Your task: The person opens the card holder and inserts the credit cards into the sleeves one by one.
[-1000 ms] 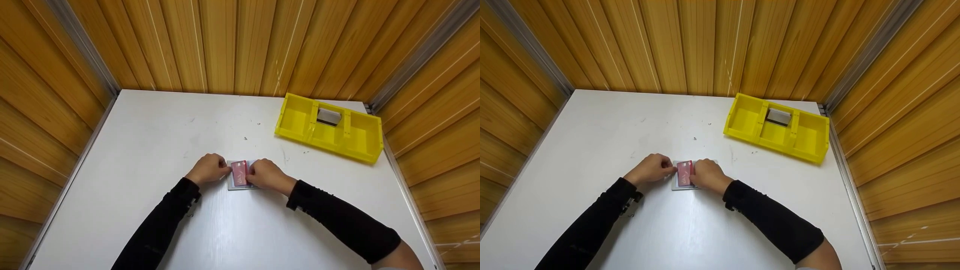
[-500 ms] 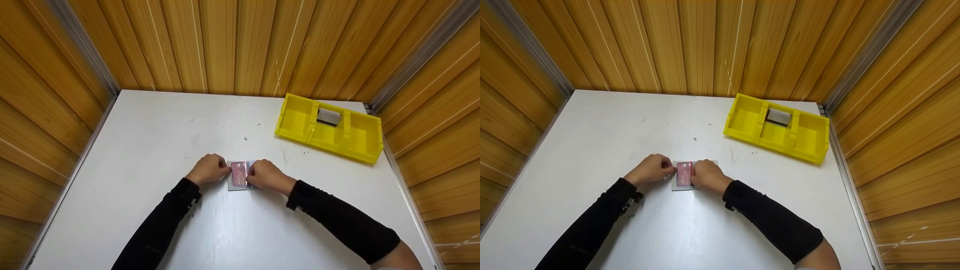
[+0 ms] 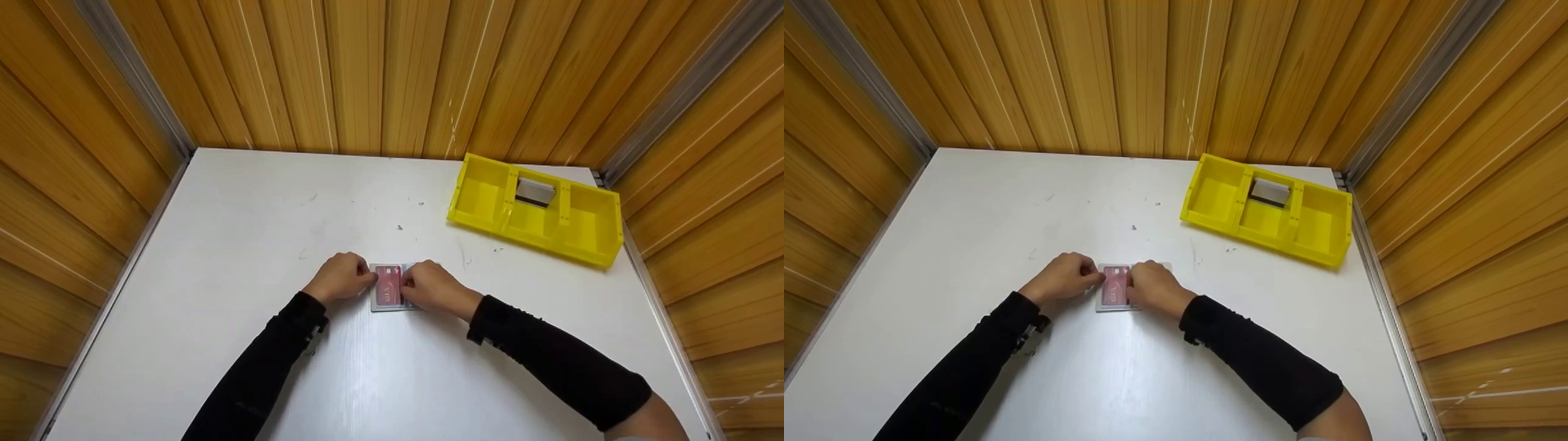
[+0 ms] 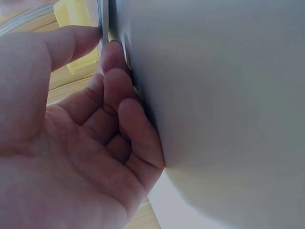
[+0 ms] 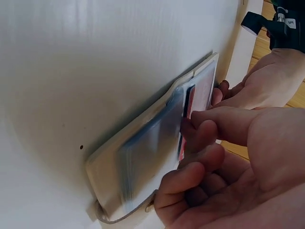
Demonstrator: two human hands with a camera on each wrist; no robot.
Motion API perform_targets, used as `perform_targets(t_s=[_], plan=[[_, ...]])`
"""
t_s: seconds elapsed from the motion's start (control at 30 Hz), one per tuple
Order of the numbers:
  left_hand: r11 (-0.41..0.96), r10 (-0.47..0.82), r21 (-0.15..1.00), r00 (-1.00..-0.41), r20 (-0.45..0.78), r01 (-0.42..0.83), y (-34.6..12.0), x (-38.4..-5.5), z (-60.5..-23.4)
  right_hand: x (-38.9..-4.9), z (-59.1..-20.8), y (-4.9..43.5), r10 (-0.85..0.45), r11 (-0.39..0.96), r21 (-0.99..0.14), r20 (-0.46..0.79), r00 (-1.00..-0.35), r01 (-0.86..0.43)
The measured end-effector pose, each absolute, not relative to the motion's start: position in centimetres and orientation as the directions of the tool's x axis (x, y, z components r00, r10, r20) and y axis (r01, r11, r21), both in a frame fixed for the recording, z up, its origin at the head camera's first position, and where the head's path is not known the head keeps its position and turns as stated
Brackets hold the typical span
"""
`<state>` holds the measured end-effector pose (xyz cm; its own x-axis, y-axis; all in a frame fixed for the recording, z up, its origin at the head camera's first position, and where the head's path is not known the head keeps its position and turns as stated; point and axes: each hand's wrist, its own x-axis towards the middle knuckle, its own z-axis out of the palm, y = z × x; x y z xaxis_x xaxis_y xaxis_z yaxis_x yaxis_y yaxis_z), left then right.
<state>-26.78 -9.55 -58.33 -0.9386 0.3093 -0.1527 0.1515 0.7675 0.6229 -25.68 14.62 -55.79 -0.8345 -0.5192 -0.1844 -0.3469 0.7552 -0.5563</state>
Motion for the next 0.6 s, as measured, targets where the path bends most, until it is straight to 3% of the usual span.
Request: perform_targets(t_s=[0.17, 0.6], plan=[[0.764, 0.297, 0.632, -0.941, -0.162, 0.132, -9.6, -26.7, -58.1, -25.8, -55.7, 14.6, -0.521, 0.749, -0.559, -0.165, -0.837, -0.356], [0.728, 0.220, 0.679, -0.970, -0.105, 0.092, -8.0, -25.6, -58.3, -25.7, -55.8, 16.5, -0.466, 0.813, -0.442, -0.102, -0.879, -0.379]])
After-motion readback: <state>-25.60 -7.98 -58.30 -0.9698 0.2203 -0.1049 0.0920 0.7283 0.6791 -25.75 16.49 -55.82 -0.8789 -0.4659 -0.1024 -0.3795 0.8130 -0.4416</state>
